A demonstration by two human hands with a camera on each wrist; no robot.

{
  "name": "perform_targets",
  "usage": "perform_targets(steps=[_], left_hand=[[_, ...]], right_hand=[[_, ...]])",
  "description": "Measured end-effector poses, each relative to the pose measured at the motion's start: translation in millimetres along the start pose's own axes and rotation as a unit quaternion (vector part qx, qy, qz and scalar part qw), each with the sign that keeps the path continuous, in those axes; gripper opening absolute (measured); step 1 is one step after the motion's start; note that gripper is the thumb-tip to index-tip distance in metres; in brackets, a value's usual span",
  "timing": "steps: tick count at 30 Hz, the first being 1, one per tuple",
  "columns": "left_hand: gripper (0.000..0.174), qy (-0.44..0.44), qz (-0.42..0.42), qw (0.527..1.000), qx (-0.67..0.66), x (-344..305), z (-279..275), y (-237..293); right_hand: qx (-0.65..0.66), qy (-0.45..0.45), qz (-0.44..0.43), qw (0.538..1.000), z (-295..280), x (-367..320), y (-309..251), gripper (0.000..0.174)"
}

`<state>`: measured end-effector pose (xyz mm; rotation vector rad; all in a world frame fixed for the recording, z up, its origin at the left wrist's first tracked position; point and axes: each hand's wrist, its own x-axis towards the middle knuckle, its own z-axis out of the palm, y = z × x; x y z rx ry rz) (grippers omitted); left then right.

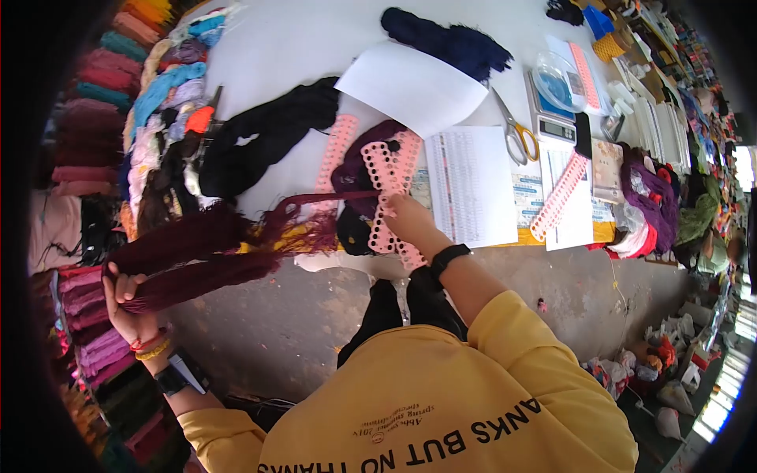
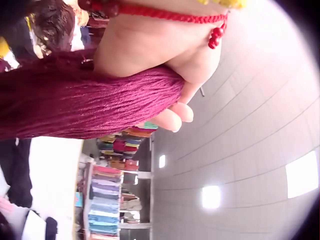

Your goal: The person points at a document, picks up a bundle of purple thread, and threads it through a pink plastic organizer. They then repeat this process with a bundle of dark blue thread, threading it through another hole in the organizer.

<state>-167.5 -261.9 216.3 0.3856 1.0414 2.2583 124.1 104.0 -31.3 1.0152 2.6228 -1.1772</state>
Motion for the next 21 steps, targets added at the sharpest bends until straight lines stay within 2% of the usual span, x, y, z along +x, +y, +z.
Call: perform_targets(steps=[5, 8, 9, 11, 15, 18, 19, 21], left_hand=[[0.046, -0.058, 0.074, 0.992, -0.081, -21.9, 24.6, 91.1], [0.055, -0.100, 0.116, 0.982, -0.111, -37.2, 49.4, 130.0], [0.057, -0.116, 0.119, 0.979, -0.122, -40.6, 60.9, 137.6], [0.068, -0.132, 0.118, 0.973, -0.149, -46.7, 79.0, 149.8], [0.068, -0.149, 0.136, 0.967, -0.157, -49.4, 115.5, 146.1], [0.051, -0.157, 0.150, 0.963, -0.156, -46.9, 138.7, 117.2], [0.043, -0.169, 0.138, 0.963, -0.161, -44.8, 144.7, 105.9], [0.037, -0.168, 0.118, 0.960, -0.193, -40.4, 152.2, 82.5]], right_hand=[[-0.026, -0.051, 0.008, 0.998, -10.0, -5.3, -6.4, 0.026], [0.033, -0.051, -0.012, 0.998, -39.8, -3.7, -44.3, 0.023], [0.021, 0.007, -0.074, 0.997, -43.9, -0.7, -56.7, 0.022], [0.091, 0.025, -0.135, 0.986, -54.9, 8.2, -89.9, 0.022], [0.225, 0.049, -0.269, 0.935, -85.8, -5.1, -183.2, 0.018], [0.317, 0.028, -0.362, 0.876, -99.4, -32.4, -251.7, 0.017], [0.318, 0.015, -0.393, 0.863, -103.7, -44.7, -271.8, 0.020], [0.321, -0.005, -0.460, 0.828, -104.7, -67.7, -305.6, 0.031]])
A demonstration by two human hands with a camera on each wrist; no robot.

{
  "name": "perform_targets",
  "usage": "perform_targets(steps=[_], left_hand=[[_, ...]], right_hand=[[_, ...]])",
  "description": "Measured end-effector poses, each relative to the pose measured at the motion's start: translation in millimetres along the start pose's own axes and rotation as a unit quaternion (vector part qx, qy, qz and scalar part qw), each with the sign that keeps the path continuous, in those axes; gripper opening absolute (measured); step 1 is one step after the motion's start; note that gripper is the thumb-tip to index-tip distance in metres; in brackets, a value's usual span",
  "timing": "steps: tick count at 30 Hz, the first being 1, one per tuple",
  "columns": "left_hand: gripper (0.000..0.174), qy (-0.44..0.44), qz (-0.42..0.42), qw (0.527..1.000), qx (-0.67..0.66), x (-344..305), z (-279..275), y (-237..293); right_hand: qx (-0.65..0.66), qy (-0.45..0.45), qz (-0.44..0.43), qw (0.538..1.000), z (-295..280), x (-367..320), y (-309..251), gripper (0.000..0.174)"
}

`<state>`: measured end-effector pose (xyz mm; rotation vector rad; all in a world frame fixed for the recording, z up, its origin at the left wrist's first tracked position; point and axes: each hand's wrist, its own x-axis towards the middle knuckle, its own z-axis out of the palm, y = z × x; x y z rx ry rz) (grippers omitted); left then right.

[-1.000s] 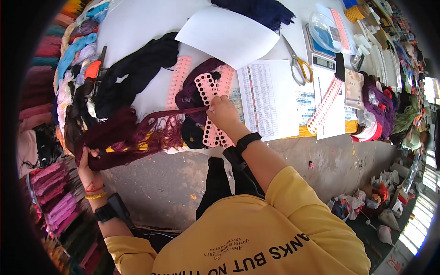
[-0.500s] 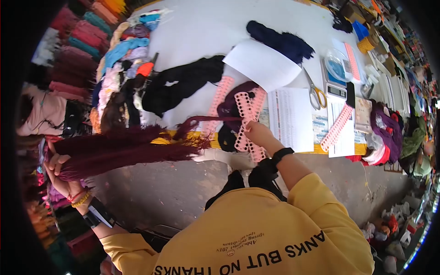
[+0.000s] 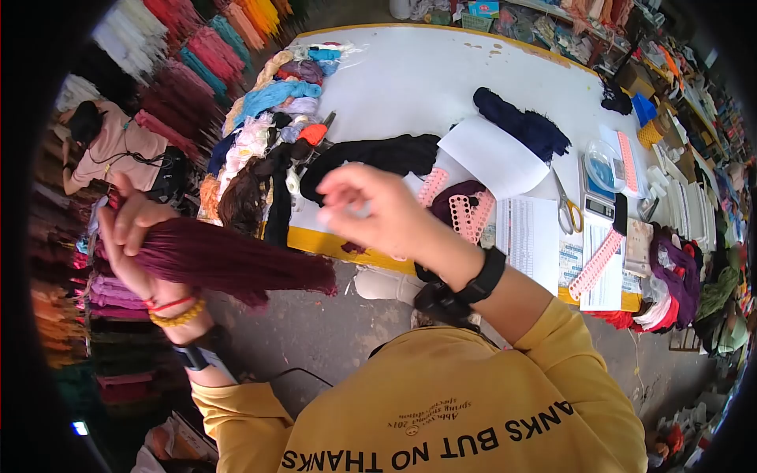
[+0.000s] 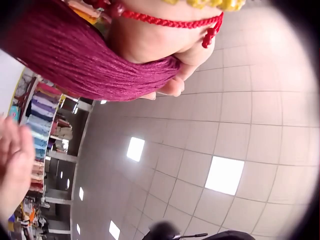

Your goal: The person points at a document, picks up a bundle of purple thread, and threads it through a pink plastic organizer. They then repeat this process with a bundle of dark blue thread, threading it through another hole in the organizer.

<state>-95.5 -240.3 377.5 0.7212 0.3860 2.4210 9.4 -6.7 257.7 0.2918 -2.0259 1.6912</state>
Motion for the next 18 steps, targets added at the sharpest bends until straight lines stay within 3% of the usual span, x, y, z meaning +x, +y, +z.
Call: perform_targets(steps=[3, 6, 7, 10, 12, 13, 14, 15, 16, 17, 18], left_hand=[[0.032, 0.049, -0.025, 0.997, -0.048, -8.1, -5.0, -45.9], [0.027, 0.108, -0.052, 0.990, -0.071, -19.5, -19.0, -77.1], [0.025, 0.126, -0.055, 0.988, -0.073, -23.1, -24.7, -82.5], [0.034, 0.093, -0.073, 0.993, -0.022, -32.5, -47.5, -82.4], [0.046, 0.118, -0.043, 0.980, 0.155, -39.3, -38.3, -86.9], [0.053, 0.127, -0.029, 0.962, 0.242, -39.9, -33.0, -88.7], [0.079, 0.034, -0.071, 0.947, 0.311, -43.6, -43.8, -79.6], [0.084, -0.024, -0.062, 0.913, 0.402, -44.5, -47.4, -82.3], [0.088, -0.080, -0.053, 0.868, 0.488, -45.3, -49.7, -85.4], [0.093, -0.135, -0.043, 0.811, 0.568, -46.1, -50.0, -87.1], [0.092, -0.167, -0.075, 0.715, 0.675, -46.9, -46.3, -85.9]], right_hand=[[0.051, -0.047, -0.062, 0.996, 38.6, 4.6, -18.7, 0.062], [0.133, -0.126, -0.052, 0.982, 62.2, -0.6, -18.5, 0.080], [0.148, -0.173, 0.040, 0.973, 62.3, -6.1, -18.6, 0.079], [0.118, -0.192, 0.094, 0.970, 67.0, -15.3, -0.9, 0.058], [0.109, -0.237, 0.126, 0.957, 61.4, -15.6, -1.2, 0.045], [0.146, -0.204, 0.108, 0.962, 57.7, -13.4, -6.1, 0.039], [0.182, -0.170, 0.091, 0.964, 53.7, -12.0, -13.1, 0.034], [0.218, -0.136, 0.072, 0.964, 47.7, -9.7, -20.6, 0.029], [0.213, -0.171, 0.139, 0.952, 38.1, -6.5, -22.6, 0.031], [0.206, -0.134, 0.084, 0.966, 36.9, -4.5, -14.9, 0.031], [0.188, -0.132, 0.075, 0.970, 33.7, -2.6, -12.1, 0.031]])
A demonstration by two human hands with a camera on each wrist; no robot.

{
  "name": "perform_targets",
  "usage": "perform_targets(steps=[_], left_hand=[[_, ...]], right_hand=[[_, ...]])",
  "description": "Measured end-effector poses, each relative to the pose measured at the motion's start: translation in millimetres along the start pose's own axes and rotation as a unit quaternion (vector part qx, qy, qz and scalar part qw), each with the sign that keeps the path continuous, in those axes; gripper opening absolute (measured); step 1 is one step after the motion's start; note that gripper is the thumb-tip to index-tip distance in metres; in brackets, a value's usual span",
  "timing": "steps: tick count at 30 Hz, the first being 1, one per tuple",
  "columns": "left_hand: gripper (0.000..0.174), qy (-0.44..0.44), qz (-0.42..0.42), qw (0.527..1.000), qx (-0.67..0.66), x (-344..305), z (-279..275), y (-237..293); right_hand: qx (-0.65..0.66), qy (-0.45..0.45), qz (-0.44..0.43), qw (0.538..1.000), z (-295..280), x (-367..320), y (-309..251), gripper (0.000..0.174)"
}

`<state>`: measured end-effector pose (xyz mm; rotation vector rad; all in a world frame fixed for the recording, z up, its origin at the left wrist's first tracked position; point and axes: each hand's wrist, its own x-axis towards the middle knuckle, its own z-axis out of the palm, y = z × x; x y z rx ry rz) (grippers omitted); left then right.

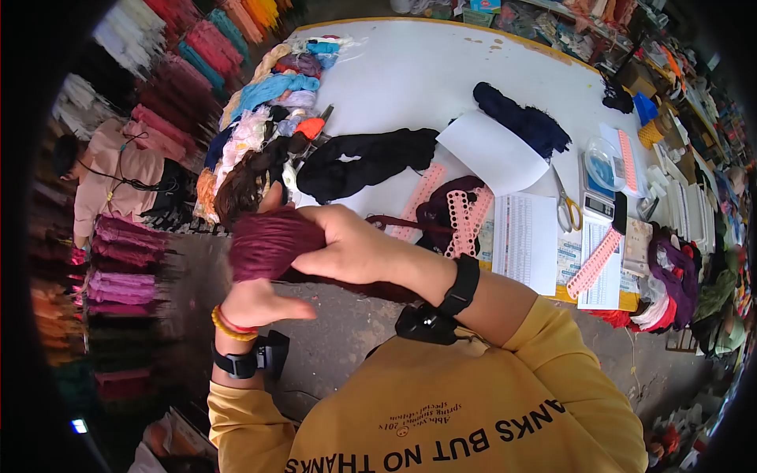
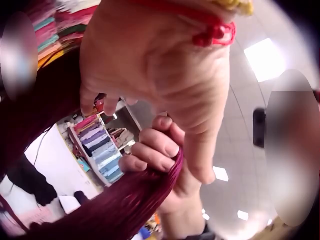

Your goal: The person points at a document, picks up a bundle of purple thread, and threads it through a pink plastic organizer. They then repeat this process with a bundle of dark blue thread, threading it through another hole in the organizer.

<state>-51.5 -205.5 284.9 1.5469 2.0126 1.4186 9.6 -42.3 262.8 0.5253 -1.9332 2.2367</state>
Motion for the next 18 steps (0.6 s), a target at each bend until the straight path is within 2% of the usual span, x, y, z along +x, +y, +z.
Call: perform_targets(steps=[1, 3, 7, 15, 18], left_hand=[[0.091, -0.053, -0.026, 0.989, 0.138, 0.1, -0.8, 3.6], [0.078, -0.015, -0.015, 0.991, 0.131, 1.8, 11.5, -1.7], [0.057, -0.035, 0.009, 0.945, 0.324, 13.1, -3.3, 17.4], [0.047, 0.024, -0.024, 0.953, 0.301, 24.3, -8.8, 37.6], [0.047, -0.017, 0.016, 0.937, 0.350, 21.6, -13.2, 37.7]], right_hand=[[-0.020, 0.003, -0.008, 1.000, -4.0, -0.7, 0.5, 0.030], [-0.062, -0.014, 0.022, 0.998, -8.2, -5.6, 5.9, 0.028], [-0.049, -0.039, 0.064, 0.996, -16.5, -8.3, 6.6, 0.028], [-0.027, -0.064, 0.071, 0.995, -14.1, -1.6, 3.8, 0.028], [-0.081, -0.084, 0.082, 0.990, -13.3, -0.9, 0.5, 0.028]])
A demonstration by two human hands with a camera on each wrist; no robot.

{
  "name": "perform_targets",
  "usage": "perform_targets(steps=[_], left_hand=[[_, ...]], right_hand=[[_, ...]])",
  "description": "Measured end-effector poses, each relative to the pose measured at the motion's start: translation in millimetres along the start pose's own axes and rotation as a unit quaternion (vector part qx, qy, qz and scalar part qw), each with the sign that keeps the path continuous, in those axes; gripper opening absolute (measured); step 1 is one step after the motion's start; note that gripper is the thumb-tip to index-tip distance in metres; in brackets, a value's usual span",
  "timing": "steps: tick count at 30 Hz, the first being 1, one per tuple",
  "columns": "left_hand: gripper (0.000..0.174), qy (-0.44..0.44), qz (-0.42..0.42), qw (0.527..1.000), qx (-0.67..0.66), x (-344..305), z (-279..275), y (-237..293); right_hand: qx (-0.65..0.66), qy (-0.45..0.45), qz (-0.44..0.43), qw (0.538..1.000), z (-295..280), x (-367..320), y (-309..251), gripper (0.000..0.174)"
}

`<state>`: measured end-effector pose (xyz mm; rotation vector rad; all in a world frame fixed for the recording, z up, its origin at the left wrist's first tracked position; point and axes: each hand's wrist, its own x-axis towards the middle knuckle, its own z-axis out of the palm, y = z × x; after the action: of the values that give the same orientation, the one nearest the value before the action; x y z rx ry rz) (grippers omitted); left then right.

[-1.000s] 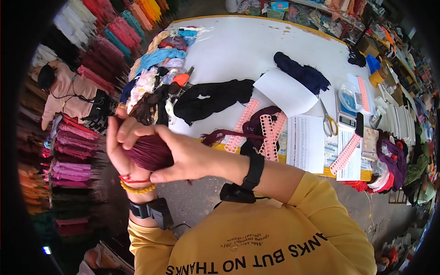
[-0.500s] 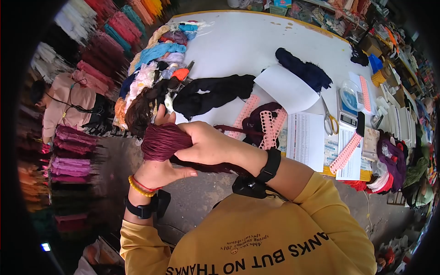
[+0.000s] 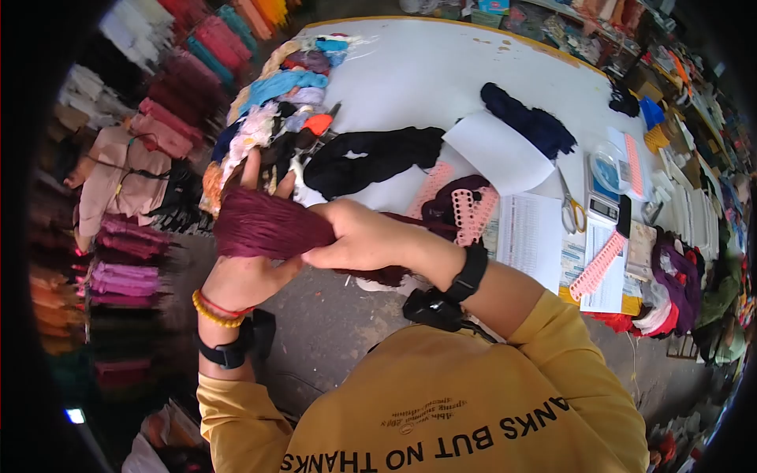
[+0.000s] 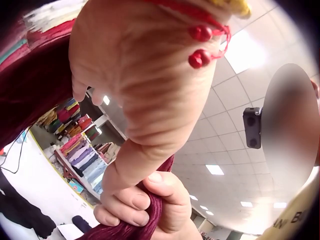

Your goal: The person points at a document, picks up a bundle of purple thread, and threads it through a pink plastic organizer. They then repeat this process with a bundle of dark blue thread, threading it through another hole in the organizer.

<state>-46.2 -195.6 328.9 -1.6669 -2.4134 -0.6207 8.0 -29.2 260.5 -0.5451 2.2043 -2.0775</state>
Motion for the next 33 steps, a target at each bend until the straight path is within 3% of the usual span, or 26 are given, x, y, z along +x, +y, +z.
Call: perform_targets(steps=[4, 7, 8, 12, 16, 18, 22, 23, 25, 27, 30, 33], left_hand=[[0.034, -0.026, 0.012, 1.000, 0.007, -0.1, 8.8, -1.8], [0.041, 0.000, -0.039, 0.997, -0.060, -6.7, 32.8, -9.5], [0.047, -0.040, -0.001, 0.999, -0.028, -8.5, 34.8, -15.1], [0.050, -0.032, -0.053, 0.998, -0.006, -7.9, 45.6, -6.0], [0.046, -0.045, -0.023, 0.999, -0.010, -7.7, 48.4, -7.6], [0.044, -0.049, 0.026, 0.998, 0.022, -7.6, 47.5, -12.9], [0.040, -0.026, -0.061, 0.987, -0.144, -7.5, 53.5, -11.7], [0.041, -0.001, -0.094, 0.972, -0.214, -7.7, 59.3, -9.2], [0.045, -0.001, -0.091, 0.981, -0.174, -7.2, 60.6, -9.3], [0.049, -0.052, -0.018, 0.997, 0.050, -5.8, 55.2, -11.2], [0.056, -0.051, -0.049, 0.996, -0.045, -10.4, 59.9, -18.2], [0.056, -0.053, -0.060, 0.995, -0.060, -12.9, 61.8, -22.2]], right_hand=[[-0.016, 0.046, -0.053, 0.997, 10.4, -1.9, 11.0, 0.031], [-0.026, 0.059, -0.033, 0.997, 13.3, -6.2, 17.5, 0.032], [-0.025, 0.064, -0.032, 0.997, 13.5, -8.2, 19.1, 0.032], [-0.021, 0.071, 0.005, 0.997, 11.9, -16.0, 23.4, 0.034], [0.013, 0.114, -0.008, 0.993, 16.8, -16.5, 35.8, 0.032], [0.123, 0.084, 0.036, 0.988, 17.1, -19.4, 34.3, 0.028], [0.195, 0.055, 0.073, 0.977, 13.8, -21.6, 28.6, 0.020], [0.169, 0.045, 0.082, 0.981, 12.2, -22.6, 26.5, 0.022], [0.116, 0.025, 0.101, 0.988, 9.2, -23.5, 22.7, 0.025], [0.102, 0.033, 0.055, 0.993, 13.4, -21.4, 34.8, 0.029], [0.051, 0.003, 0.054, 0.997, 13.1, -20.3, 42.4, 0.034], [0.032, -0.008, 0.072, 0.997, 12.9, -19.1, 42.8, 0.033]])
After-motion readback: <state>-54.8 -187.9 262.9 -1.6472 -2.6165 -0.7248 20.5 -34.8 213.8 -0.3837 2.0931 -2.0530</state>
